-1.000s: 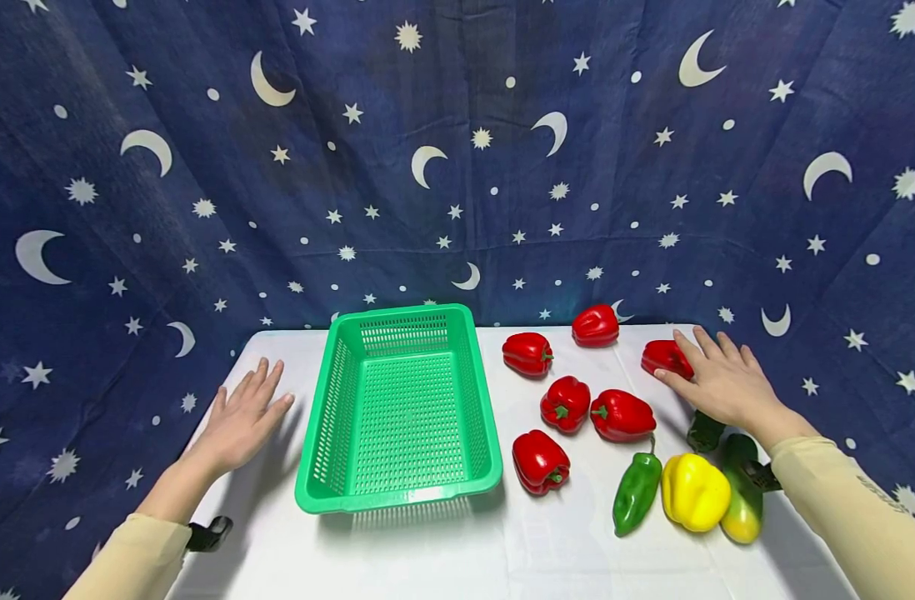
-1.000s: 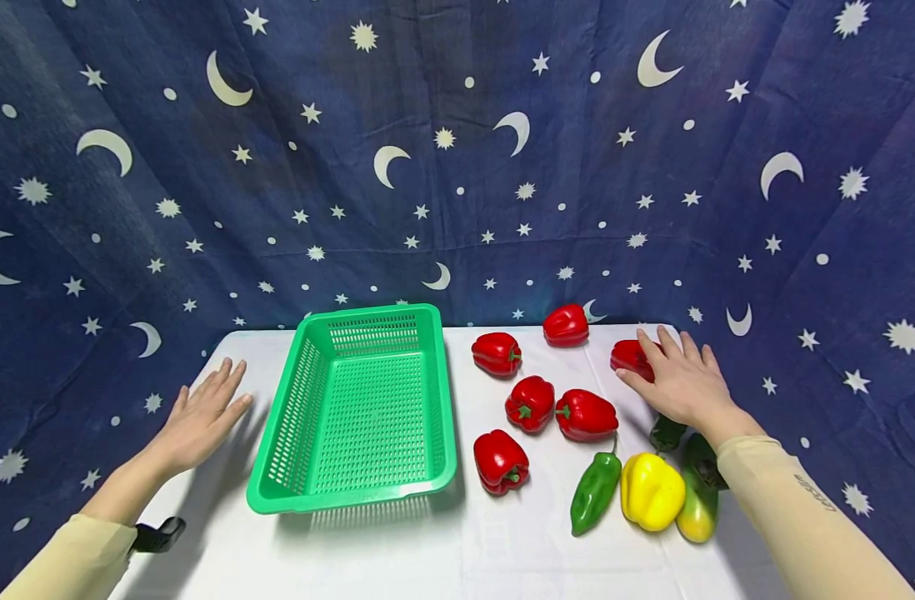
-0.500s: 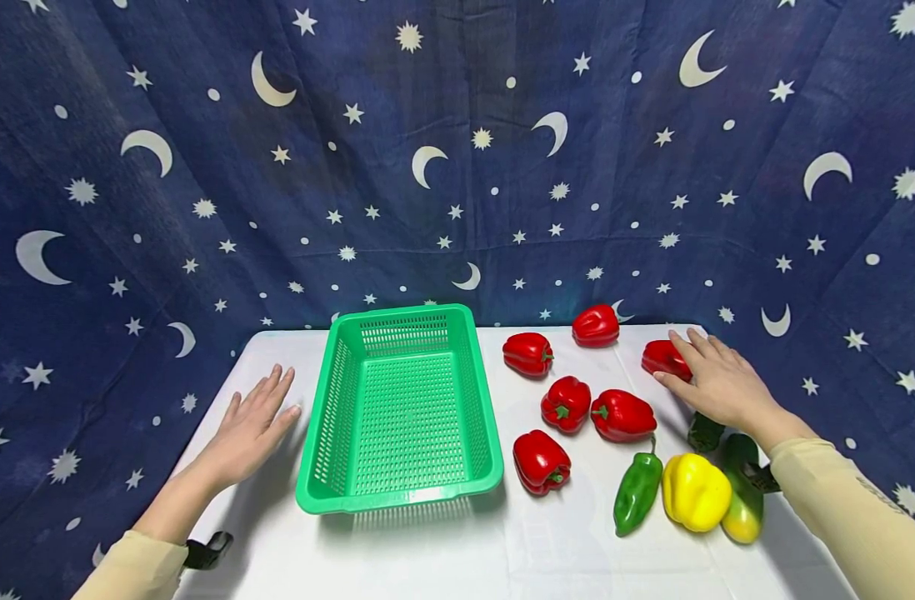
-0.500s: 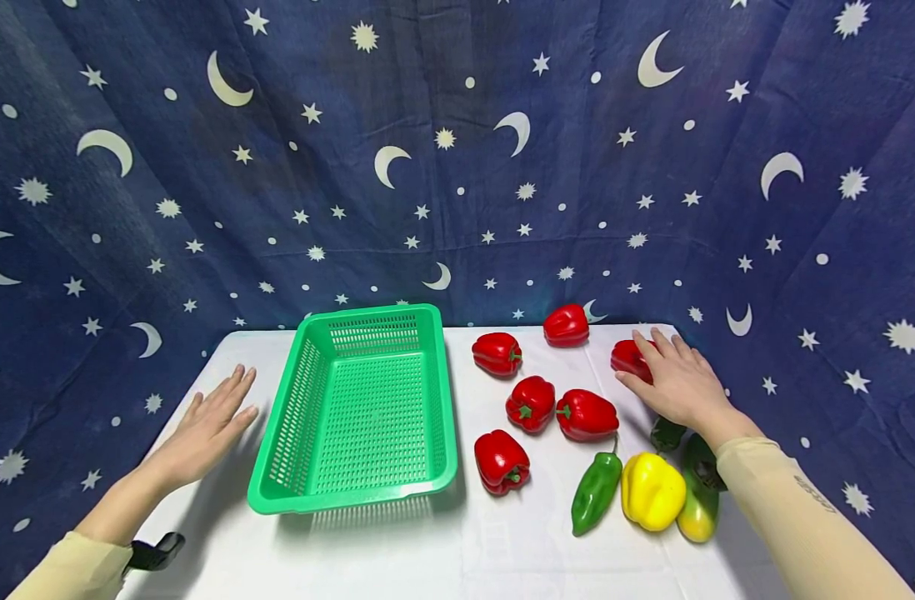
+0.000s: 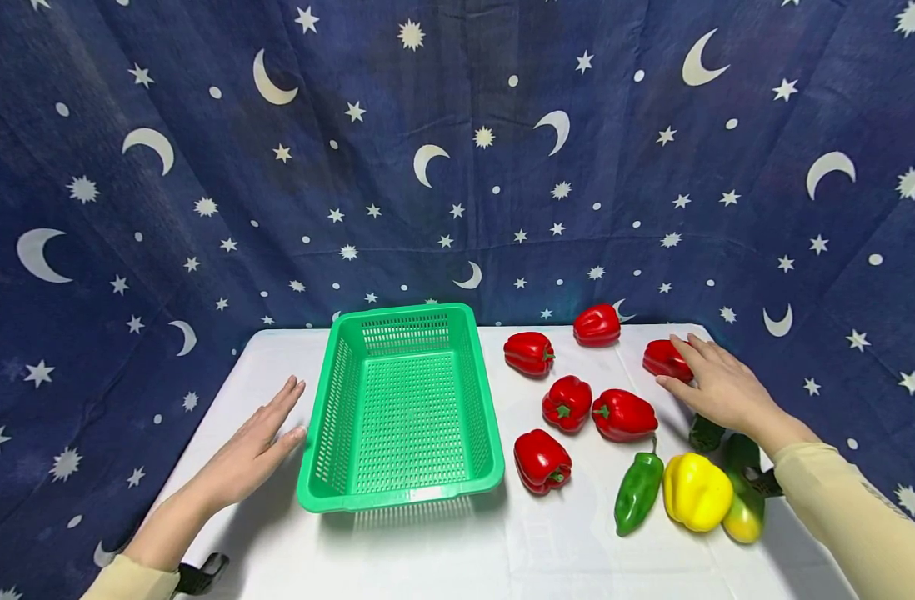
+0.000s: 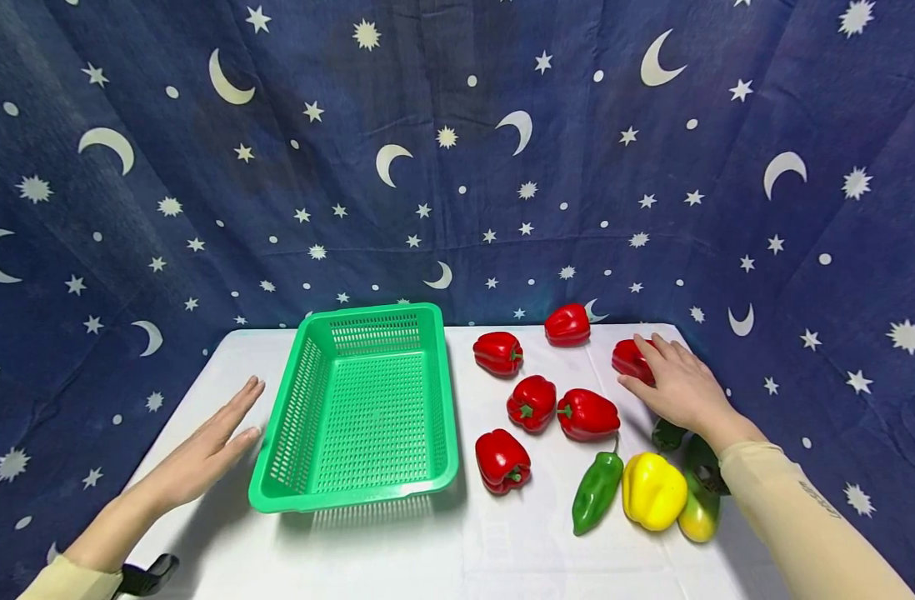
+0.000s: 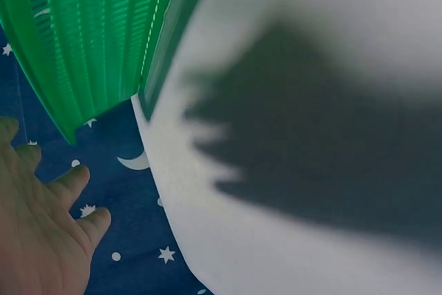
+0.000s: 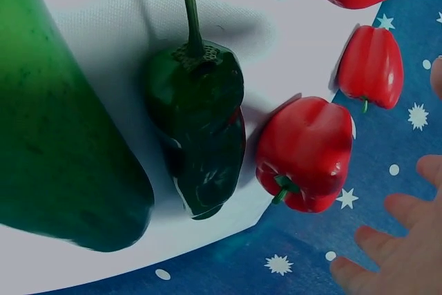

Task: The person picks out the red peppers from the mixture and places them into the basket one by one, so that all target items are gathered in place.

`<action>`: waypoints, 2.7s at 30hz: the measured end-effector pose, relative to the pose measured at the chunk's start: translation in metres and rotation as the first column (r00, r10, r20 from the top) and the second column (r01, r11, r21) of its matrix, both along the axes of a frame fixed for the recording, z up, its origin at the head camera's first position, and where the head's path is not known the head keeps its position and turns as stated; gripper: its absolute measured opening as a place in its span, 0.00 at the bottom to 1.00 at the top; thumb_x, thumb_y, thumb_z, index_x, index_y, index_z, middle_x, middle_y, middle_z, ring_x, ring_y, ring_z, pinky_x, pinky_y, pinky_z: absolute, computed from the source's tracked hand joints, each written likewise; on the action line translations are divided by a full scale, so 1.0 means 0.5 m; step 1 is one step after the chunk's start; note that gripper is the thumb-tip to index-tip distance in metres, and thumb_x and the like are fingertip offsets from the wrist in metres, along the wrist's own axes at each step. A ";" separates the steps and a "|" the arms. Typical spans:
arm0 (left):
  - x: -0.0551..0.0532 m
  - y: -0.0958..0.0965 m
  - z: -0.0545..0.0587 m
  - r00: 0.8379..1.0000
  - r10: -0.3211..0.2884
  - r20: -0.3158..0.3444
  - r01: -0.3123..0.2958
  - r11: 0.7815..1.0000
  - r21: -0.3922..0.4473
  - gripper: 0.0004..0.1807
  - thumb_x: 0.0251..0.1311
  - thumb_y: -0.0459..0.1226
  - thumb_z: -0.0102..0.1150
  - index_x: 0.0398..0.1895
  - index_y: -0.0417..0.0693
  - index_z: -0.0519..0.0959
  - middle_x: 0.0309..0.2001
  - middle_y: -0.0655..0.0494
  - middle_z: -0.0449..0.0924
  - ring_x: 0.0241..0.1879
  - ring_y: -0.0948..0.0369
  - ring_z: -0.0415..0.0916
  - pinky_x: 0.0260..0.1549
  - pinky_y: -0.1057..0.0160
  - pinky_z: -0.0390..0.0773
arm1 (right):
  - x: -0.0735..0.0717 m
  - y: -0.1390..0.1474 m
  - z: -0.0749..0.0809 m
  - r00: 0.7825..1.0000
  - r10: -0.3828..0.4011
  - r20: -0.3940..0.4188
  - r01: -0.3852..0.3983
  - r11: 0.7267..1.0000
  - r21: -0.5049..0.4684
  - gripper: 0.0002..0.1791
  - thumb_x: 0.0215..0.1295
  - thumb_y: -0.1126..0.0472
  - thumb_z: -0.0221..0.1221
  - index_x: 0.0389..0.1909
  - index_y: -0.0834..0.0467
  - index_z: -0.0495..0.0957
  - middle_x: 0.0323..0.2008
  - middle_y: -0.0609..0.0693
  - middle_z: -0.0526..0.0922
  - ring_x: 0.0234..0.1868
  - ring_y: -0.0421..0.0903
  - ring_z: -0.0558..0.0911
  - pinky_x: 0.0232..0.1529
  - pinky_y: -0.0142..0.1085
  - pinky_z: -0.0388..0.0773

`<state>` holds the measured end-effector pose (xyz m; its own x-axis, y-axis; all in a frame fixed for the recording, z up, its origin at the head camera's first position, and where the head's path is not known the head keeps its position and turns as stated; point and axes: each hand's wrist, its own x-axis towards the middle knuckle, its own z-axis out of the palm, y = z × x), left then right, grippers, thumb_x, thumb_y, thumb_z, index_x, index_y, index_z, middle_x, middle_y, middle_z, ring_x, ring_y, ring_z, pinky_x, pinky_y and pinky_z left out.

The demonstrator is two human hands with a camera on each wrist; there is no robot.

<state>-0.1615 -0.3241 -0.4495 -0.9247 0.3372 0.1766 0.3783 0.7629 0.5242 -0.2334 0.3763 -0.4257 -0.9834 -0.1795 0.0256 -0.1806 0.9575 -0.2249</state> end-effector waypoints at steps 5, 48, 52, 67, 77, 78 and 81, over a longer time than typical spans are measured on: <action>0.019 0.006 -0.005 1.000 -0.027 0.006 0.026 0.999 0.038 0.37 0.76 0.43 0.53 0.82 0.66 0.49 0.83 0.52 0.44 0.77 0.39 0.48 0.63 0.29 0.57 | 0.003 -0.001 0.001 1.000 0.000 0.009 0.000 1.000 0.003 0.52 0.70 0.31 0.54 0.78 0.64 0.52 0.74 0.77 0.53 0.71 0.78 0.51 0.65 0.74 0.44; 0.124 0.047 -0.035 0.998 -0.017 0.066 0.000 0.968 0.252 0.25 0.56 0.44 0.77 0.47 0.60 0.68 0.81 0.63 0.51 0.75 0.70 0.51 0.60 0.77 0.55 | -0.040 0.046 0.037 0.988 -0.049 0.145 0.058 0.997 -0.055 0.49 0.69 0.49 0.62 0.77 0.71 0.48 0.70 0.82 0.50 0.68 0.81 0.52 0.62 0.75 0.49; 0.121 0.051 -0.041 0.998 -0.046 0.042 0.032 0.956 0.292 0.25 0.57 0.41 0.77 0.48 0.57 0.68 0.81 0.58 0.51 0.71 0.63 0.62 0.60 0.79 0.57 | -0.051 0.052 0.039 0.981 -0.056 0.186 0.067 0.996 -0.054 0.49 0.69 0.50 0.62 0.76 0.72 0.47 0.69 0.83 0.50 0.67 0.81 0.53 0.61 0.75 0.51; 0.118 0.064 -0.063 0.980 -0.181 0.080 0.112 0.840 0.531 0.23 0.61 0.25 0.67 0.49 0.41 0.62 0.82 0.43 0.41 0.65 0.60 0.72 0.55 0.67 0.74 | -0.082 0.063 0.018 0.952 -0.006 0.307 0.054 0.988 -0.146 0.44 0.69 0.58 0.61 0.72 0.80 0.49 0.63 0.81 0.63 0.59 0.74 0.68 0.60 0.70 0.64; 0.121 0.073 -0.072 0.971 -0.194 0.143 0.072 0.800 0.596 0.25 0.62 0.22 0.64 0.50 0.39 0.57 0.83 0.44 0.34 0.58 0.51 0.78 0.46 0.61 0.79 | -0.093 0.060 0.014 0.950 -0.007 0.311 0.057 0.987 -0.152 0.44 0.67 0.63 0.61 0.73 0.79 0.48 0.63 0.81 0.61 0.58 0.74 0.66 0.60 0.71 0.63; 0.122 0.074 -0.073 0.969 -0.194 0.153 0.063 0.794 0.605 0.25 0.63 0.22 0.63 0.50 0.39 0.57 0.83 0.44 0.33 0.57 0.51 0.78 0.45 0.61 0.79 | -0.094 0.058 0.014 0.951 -0.002 0.310 0.053 0.986 -0.157 0.44 0.67 0.63 0.61 0.73 0.79 0.48 0.63 0.81 0.61 0.58 0.74 0.67 0.60 0.70 0.64; 0.123 0.078 -0.076 0.967 -0.177 0.184 0.025 0.784 0.621 0.24 0.64 0.23 0.63 0.50 0.40 0.56 0.83 0.46 0.32 0.58 0.52 0.77 0.40 0.59 0.81 | -0.098 0.053 0.012 0.951 0.011 0.310 0.046 0.983 -0.176 0.44 0.66 0.64 0.61 0.72 0.80 0.48 0.61 0.81 0.63 0.55 0.72 0.69 0.59 0.68 0.67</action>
